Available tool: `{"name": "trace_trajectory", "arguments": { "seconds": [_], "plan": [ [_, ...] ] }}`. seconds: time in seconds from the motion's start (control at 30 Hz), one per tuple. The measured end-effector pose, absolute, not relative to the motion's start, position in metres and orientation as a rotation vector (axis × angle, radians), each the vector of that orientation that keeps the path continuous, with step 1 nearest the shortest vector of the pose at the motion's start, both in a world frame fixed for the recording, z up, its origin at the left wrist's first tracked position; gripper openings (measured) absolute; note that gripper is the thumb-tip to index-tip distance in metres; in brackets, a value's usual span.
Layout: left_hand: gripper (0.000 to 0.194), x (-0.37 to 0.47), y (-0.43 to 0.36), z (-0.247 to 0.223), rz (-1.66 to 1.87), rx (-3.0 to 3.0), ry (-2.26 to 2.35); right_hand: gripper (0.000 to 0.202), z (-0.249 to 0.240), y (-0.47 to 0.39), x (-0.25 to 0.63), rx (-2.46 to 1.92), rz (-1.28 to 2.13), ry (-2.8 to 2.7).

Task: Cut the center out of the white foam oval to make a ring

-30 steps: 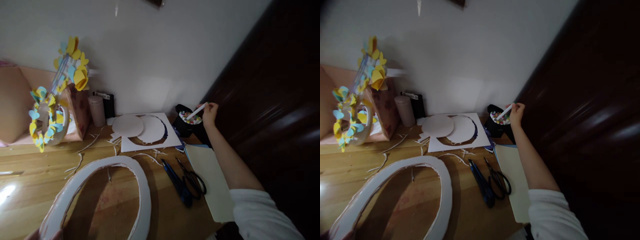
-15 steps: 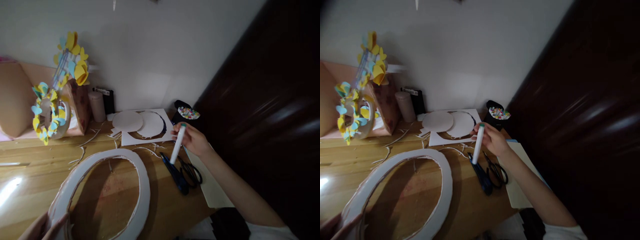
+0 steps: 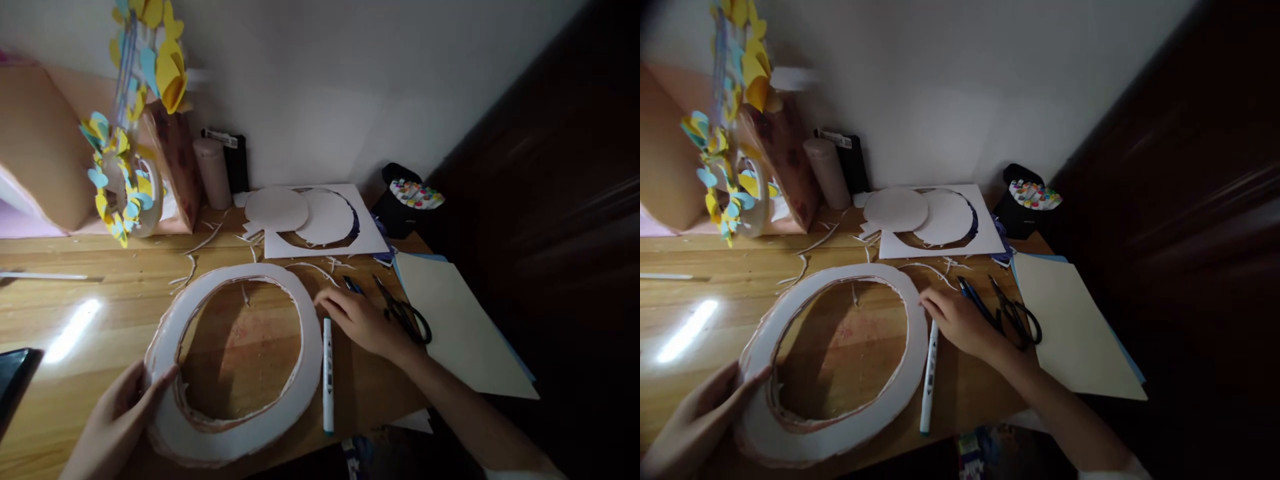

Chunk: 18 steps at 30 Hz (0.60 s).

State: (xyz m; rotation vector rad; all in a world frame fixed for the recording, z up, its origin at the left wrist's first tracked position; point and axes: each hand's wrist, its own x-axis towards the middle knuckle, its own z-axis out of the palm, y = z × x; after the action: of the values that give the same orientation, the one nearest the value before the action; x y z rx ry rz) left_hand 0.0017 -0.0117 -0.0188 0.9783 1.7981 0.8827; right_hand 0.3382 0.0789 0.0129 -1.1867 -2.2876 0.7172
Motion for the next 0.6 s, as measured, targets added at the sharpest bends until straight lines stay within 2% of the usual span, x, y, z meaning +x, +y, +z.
{"name": "trace_trajectory", "arguments": {
  "seconds": [0.1,0.27,0.4,0.6],
  "plan": [
    [0.052,-0.004,-0.01,-0.022,0.843,0.881,1.725,0.022,0.027,0.06,0.374,-1.065,0.765,-2.561],
    [0.055,-0.004,-0.011,-0.021,0.842,0.868,1.726,0.041,0.001,0.035,0.383,-0.864,0.363,-2.815],
    [0.049,-0.004,-0.011,-0.026,0.897,0.949,1.709,0.033,-0.012,0.036,0.372,-0.823,0.199,-2.78],
    [0.042,-0.006,-0.012,-0.027,0.892,0.968,1.695,0.023,-0.005,0.036,0.367,-0.627,0.2,-2.914]
  ]
}}
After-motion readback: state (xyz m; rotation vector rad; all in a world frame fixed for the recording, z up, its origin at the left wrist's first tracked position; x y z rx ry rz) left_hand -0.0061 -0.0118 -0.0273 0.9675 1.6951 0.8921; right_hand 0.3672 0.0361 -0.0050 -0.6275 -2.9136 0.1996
